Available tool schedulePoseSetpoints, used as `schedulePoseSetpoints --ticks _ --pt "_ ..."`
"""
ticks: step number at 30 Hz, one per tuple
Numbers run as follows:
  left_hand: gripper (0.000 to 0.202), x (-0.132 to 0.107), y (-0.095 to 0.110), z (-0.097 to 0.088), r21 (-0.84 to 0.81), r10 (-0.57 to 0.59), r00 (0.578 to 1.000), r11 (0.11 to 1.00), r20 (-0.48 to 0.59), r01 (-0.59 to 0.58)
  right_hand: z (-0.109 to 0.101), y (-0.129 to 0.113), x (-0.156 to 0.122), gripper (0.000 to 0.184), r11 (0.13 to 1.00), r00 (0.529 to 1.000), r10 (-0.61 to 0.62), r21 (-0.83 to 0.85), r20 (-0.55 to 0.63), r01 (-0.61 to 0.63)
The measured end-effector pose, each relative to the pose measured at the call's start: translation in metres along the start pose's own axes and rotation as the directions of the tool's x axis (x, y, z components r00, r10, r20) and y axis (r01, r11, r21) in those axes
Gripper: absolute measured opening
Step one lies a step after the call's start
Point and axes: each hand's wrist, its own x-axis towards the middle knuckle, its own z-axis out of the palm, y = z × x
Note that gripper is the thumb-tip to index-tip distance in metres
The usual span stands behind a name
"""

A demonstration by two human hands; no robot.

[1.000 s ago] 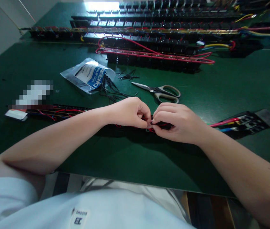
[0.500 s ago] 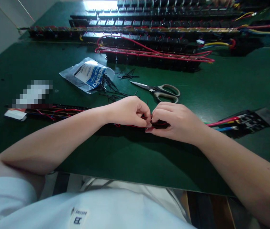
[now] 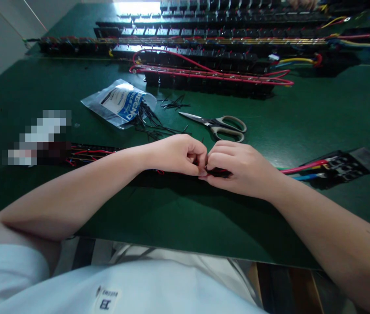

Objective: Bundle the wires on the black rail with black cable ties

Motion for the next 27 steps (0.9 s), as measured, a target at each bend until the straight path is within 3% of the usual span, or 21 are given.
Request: schedulePoseSetpoints --ticks 9,16,27 --pt "0.01 -0.0018 0.0003 -0.0009 0.035 0.057 0.998 0.998 0.0 -0.057 0.0002 0.0005 -0.0003 0.01 0.998 0.999 0.04 0.056 0.012 -0.04" --pt "0.006 -0.0024 0.0032 -0.001 -0.037 0.062 0.998 0.997 0.003 -0.062 -0.0005 0.0021 -0.0012 0.01 0.998 0.999 0.032 0.056 0.018 -0.033" --pt "0.007 -0.0025 0.0059 -0.001 0.051 0.024 0.999 0.998 -0.035 -0.022 -0.0001 0.0019 -0.0011 0.014 0.999 1.0 -0.004 0.04 -0.005 0.005"
